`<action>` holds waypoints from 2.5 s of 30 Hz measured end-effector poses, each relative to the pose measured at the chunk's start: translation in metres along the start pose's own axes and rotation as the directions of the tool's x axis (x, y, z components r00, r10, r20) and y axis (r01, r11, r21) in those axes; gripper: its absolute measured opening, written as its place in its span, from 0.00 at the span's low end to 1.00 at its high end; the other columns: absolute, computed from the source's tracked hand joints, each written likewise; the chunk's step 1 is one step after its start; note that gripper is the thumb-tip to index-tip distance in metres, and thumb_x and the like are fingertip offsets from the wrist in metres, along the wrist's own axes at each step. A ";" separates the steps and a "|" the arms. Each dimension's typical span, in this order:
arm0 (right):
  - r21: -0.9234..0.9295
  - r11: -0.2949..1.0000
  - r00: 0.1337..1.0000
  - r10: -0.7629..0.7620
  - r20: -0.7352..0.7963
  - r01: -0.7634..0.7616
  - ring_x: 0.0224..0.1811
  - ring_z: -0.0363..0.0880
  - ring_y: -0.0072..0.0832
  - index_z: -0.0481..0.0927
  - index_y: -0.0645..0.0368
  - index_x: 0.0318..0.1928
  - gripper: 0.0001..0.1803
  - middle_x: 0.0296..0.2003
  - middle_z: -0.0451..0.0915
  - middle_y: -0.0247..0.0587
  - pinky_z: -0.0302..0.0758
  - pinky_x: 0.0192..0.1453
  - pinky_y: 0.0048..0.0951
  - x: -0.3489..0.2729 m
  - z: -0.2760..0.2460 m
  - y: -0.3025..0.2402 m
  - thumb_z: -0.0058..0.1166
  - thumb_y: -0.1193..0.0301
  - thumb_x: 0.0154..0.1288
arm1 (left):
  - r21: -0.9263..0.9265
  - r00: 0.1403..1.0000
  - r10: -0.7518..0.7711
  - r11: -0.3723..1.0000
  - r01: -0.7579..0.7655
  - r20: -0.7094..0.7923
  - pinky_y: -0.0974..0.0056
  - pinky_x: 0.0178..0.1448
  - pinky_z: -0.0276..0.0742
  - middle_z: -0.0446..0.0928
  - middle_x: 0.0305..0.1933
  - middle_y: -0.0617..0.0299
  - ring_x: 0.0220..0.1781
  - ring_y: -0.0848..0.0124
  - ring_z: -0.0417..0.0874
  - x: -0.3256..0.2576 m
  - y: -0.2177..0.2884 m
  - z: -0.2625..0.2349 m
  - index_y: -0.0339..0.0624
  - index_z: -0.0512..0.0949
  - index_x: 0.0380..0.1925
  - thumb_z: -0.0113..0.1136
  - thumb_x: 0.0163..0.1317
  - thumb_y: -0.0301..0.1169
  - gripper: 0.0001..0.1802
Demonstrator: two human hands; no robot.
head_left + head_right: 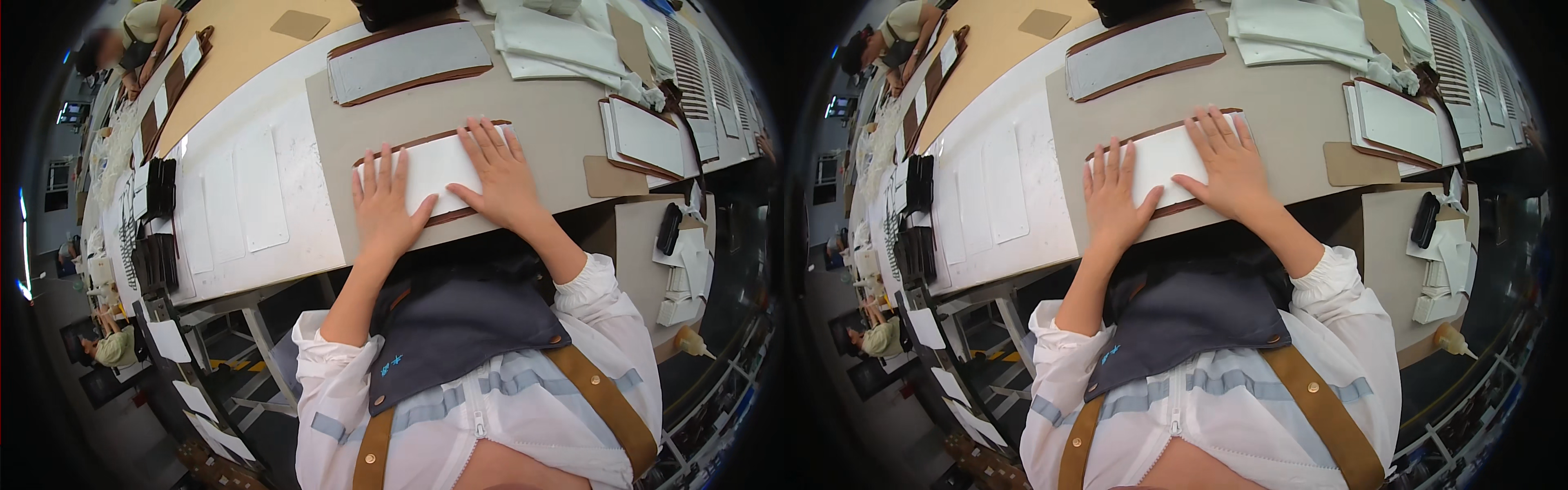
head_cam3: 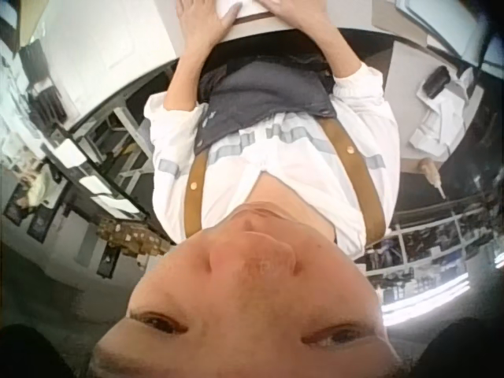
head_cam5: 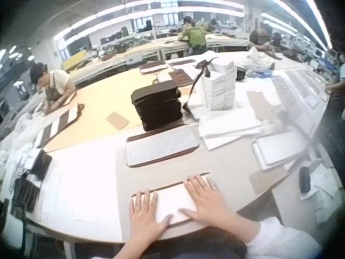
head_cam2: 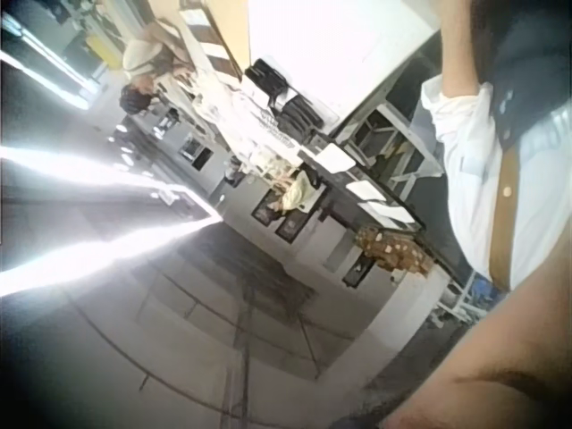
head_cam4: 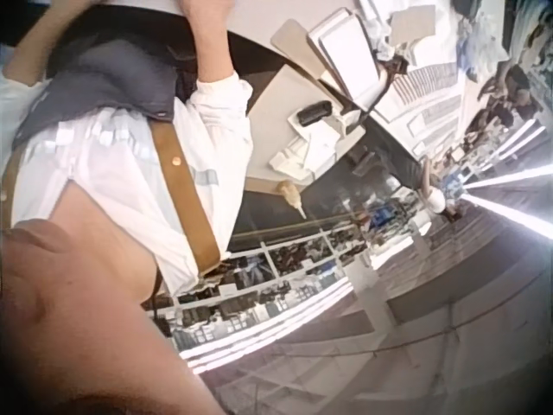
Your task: The person assembles leather goods by placing white rectangular inserts into brown leather pieces on a workbench. They repeatedly pick up the components, align them, and press them together before stacking the finished units. The process involves handling multiple identical items in a repetitive assembly line fashion.
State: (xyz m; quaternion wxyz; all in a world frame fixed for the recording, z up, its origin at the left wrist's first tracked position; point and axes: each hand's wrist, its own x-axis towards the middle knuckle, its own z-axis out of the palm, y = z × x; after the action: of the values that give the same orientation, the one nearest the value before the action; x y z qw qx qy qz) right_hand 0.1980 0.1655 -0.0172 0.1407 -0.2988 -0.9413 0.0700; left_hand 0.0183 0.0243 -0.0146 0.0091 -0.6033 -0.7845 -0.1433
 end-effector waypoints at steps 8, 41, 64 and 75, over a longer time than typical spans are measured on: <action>0.721 0.666 0.943 0.328 -0.053 -0.191 0.82 0.50 0.40 0.58 0.64 0.77 0.41 0.78 0.57 0.52 0.48 0.84 0.44 -0.013 -0.006 0.031 0.52 0.51 0.75 | -0.540 0.993 -0.116 0.837 0.092 -0.012 0.48 0.86 0.37 0.41 0.85 0.44 0.87 0.51 0.40 -0.005 -0.033 0.006 0.35 0.46 0.80 0.47 0.76 0.57 0.47; 0.902 0.394 0.851 0.522 -0.062 -0.176 0.44 0.82 0.13 0.80 0.61 0.62 0.21 0.46 0.86 0.31 0.80 0.51 0.19 -0.084 -0.227 0.185 0.61 0.67 0.74 | -0.926 0.865 -0.501 0.325 0.191 0.002 0.61 0.67 0.72 0.69 0.69 0.54 0.66 0.66 0.74 -0.035 -0.040 -0.002 0.35 0.69 0.68 0.50 0.78 0.29 0.22; 0.328 0.901 0.929 -0.172 -0.326 0.282 0.51 0.80 0.47 0.83 0.62 0.40 0.08 0.43 0.84 0.48 0.74 0.59 0.45 0.140 0.002 0.073 0.60 0.70 0.66 | -0.909 0.791 -0.595 0.395 0.134 -0.142 0.75 0.35 0.62 0.73 0.28 0.73 0.30 0.84 0.67 -0.041 -0.026 0.008 0.38 0.79 0.33 0.61 0.76 0.37 0.15; -0.019 0.858 0.811 -0.491 -0.317 0.513 0.47 0.81 0.45 0.77 0.63 0.35 0.04 0.39 0.81 0.46 0.76 0.57 0.42 0.160 0.027 0.079 0.56 0.78 0.57 | -0.894 0.818 -0.553 0.432 0.119 -0.159 0.75 0.30 0.58 0.71 0.25 0.73 0.26 0.86 0.64 -0.040 -0.023 0.000 0.38 0.78 0.29 0.60 0.75 0.35 0.15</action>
State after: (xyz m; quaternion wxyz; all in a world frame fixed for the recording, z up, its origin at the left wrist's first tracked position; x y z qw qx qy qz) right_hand 0.1068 0.3214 -0.0241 0.3105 -0.0420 -0.9495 0.0141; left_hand 0.0072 -0.0185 -0.0269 -0.1451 -0.3043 -0.6924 -0.6379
